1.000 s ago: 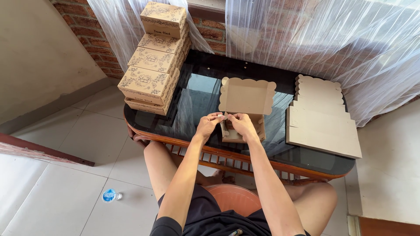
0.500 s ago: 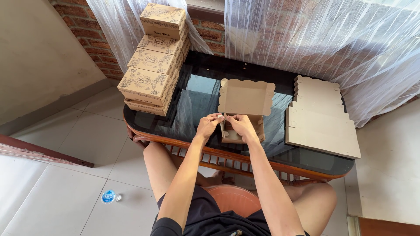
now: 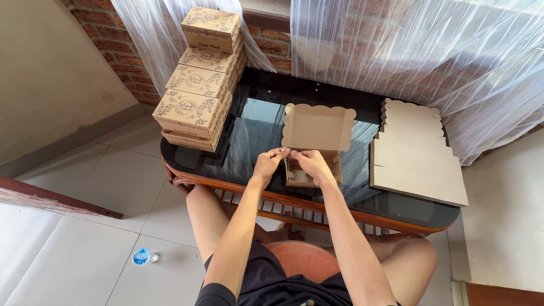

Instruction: Assembling a cardboard box by folding pre-cut flaps and tucking them into place.

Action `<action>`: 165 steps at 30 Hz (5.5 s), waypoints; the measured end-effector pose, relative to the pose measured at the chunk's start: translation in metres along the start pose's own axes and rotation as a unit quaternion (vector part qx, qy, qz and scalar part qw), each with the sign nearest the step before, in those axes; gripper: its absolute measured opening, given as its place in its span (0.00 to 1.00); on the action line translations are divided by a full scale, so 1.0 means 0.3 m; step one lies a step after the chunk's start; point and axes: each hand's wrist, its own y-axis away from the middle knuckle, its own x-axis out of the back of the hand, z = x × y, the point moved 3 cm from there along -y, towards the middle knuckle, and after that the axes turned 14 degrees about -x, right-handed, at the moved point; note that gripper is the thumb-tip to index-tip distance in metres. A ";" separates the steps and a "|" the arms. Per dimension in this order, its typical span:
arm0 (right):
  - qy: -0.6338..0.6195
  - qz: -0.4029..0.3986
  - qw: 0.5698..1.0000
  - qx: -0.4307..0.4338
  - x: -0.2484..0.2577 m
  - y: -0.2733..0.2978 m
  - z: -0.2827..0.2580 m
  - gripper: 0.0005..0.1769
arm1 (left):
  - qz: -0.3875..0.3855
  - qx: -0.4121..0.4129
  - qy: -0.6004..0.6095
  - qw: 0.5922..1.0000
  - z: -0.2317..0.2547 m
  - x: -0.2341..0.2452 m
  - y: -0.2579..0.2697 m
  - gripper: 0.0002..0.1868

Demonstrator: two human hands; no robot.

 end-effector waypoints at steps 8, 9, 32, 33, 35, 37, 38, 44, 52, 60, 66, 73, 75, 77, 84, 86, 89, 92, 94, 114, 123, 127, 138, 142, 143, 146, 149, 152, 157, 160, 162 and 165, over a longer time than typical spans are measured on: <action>-0.002 0.016 1.000 0.019 -0.044 -0.047 0.016 0.18 | -0.001 0.008 -0.046 0.999 -0.039 -0.002 -0.018 0.20; 0.002 0.018 1.000 0.023 -0.052 -0.061 0.025 0.18 | 0.000 0.019 -0.057 0.998 -0.060 -0.003 -0.027 0.20; 0.083 0.047 0.995 0.025 -0.048 -0.078 0.030 0.21 | 0.006 0.029 -0.022 0.999 0.025 0.009 0.000 0.16; 0.105 0.054 0.993 0.023 -0.049 -0.078 0.029 0.21 | 0.004 0.031 -0.017 0.999 0.012 0.009 -0.005 0.17; 0.123 0.060 0.990 0.018 -0.047 -0.046 0.013 0.19 | 0.001 0.032 -0.011 0.999 0.015 0.008 0.000 0.17; 0.141 0.066 0.988 0.013 -0.051 -0.042 0.005 0.19 | -0.002 0.033 -0.004 0.999 0.021 0.007 0.003 0.17; 0.156 0.072 0.985 0.011 -0.056 -0.053 0.006 0.18 | -0.003 0.030 -0.003 1.000 0.027 0.006 0.005 0.16; 0.186 0.074 0.980 0.019 -0.065 -0.093 0.021 0.14 | -0.003 0.020 0.010 1.000 0.033 0.008 0.015 0.17; 0.117 0.091 0.977 0.153 0.089 0.101 -0.060 0.13 | -0.004 -0.002 0.006 1.000 0.037 0.007 0.025 0.15; -0.311 0.292 0.868 0.256 0.358 -0.155 0.190 0.13 | -0.004 -0.018 -0.023 1.000 0.039 0.008 0.026 0.13; -0.298 0.147 0.916 0.225 0.265 -0.094 0.271 0.24 | 0.005 0.000 -0.017 1.000 -0.006 -0.007 0.010 0.14; -0.241 0.080 0.949 0.189 0.241 -0.281 0.389 0.30 | 0.003 0.009 -0.095 0.995 -0.063 -0.035 -0.042 0.10; -0.250 0.066 0.946 0.196 0.244 -0.291 0.396 0.30 | 0.003 0.024 -0.133 0.991 -0.138 -0.031 -0.081 0.09; -0.271 0.048 0.942 0.191 0.254 -0.137 0.305 0.33 | 0.000 0.032 -0.157 0.987 -0.183 -0.033 -0.102 0.10; -0.305 0.021 0.932 0.195 0.263 -0.288 0.395 0.29 | -0.005 0.046 -0.213 0.976 -0.272 -0.025 -0.145 0.10; -0.316 0.018 0.928 0.198 0.275 -0.323 0.416 0.25 | -0.007 0.043 -0.218 0.975 -0.306 -0.020 -0.159 0.10; -0.316 0.008 0.926 0.205 0.294 -0.123 0.288 0.18 | -0.009 0.036 -0.224 0.974 -0.295 -0.029 -0.161 0.11; -0.298 0.008 0.927 0.227 0.283 -0.078 0.249 0.12 | -0.010 0.031 -0.229 0.973 -0.368 -0.014 -0.189 0.11; -0.289 0.015 0.925 0.246 0.277 -0.111 0.262 0.10 | -0.010 0.028 -0.231 0.972 -0.339 -0.022 -0.182 0.12; -0.204 0.132 0.922 0.303 0.254 -0.316 0.410 0.10 | 0.137 -0.353 -0.480 0.791 0.360 -0.266 0.124 0.20; -0.217 0.140 0.906 0.337 0.267 -0.279 0.405 0.12 | -0.218 -0.407 -0.550 0.696 0.389 -0.533 -0.105 0.30; -0.224 0.138 0.904 0.338 0.267 -0.286 0.413 0.13 | -0.279 -0.322 -0.564 0.708 0.393 -0.567 -0.187 0.17; -0.279 0.138 0.897 0.314 0.334 -0.122 0.323 0.17 | -0.313 -0.295 -0.594 0.680 0.353 -0.573 -0.200 0.06; -0.292 0.142 0.893 0.313 0.389 -0.076 0.262 0.15 | -0.309 -0.335 -0.600 0.658 0.345 -0.575 -0.193 0.07; -0.281 0.141 0.894 0.321 0.410 -0.059 0.239 0.16 | -0.311 -0.341 -0.597 0.657 0.354 -0.577 -0.179 0.07; -0.253 0.163 0.892 0.338 0.460 -0.025 0.173 0.17 | -0.310 -0.351 -0.597 0.651 0.358 -0.581 -0.157 0.06; -0.216 0.204 0.890 0.347 0.485 -0.052 0.137 0.16 | -0.299 -0.367 -0.608 0.637 0.347 -0.576 -0.151 0.05; -0.181 0.221 0.894 0.344 0.490 -0.065 0.127 0.15 | -0.291 -0.370 -0.609 0.639 0.337 -0.569 -0.148 0.05; -0.189 0.205 0.901 0.332 0.479 -0.044 0.122 0.13 | -0.287 -0.364 -0.598 0.654 0.330 -0.572 -0.138 0.06; -0.202 0.206 0.901 0.323 0.466 -0.028 0.126 0.14 | -0.273 -0.369 -0.606 0.650 0.312 -0.564 -0.152 0.05; -0.186 0.206 0.907 0.315 0.456 -0.028 0.142 0.15 | -0.271 -0.370 -0.606 0.651 0.310 -0.561 -0.154 0.06; -0.161 0.216 0.908 0.322 0.433 -0.055 0.194 0.15 | -0.269 -0.369 -0.598 0.658 0.297 -0.555 -0.160 0.07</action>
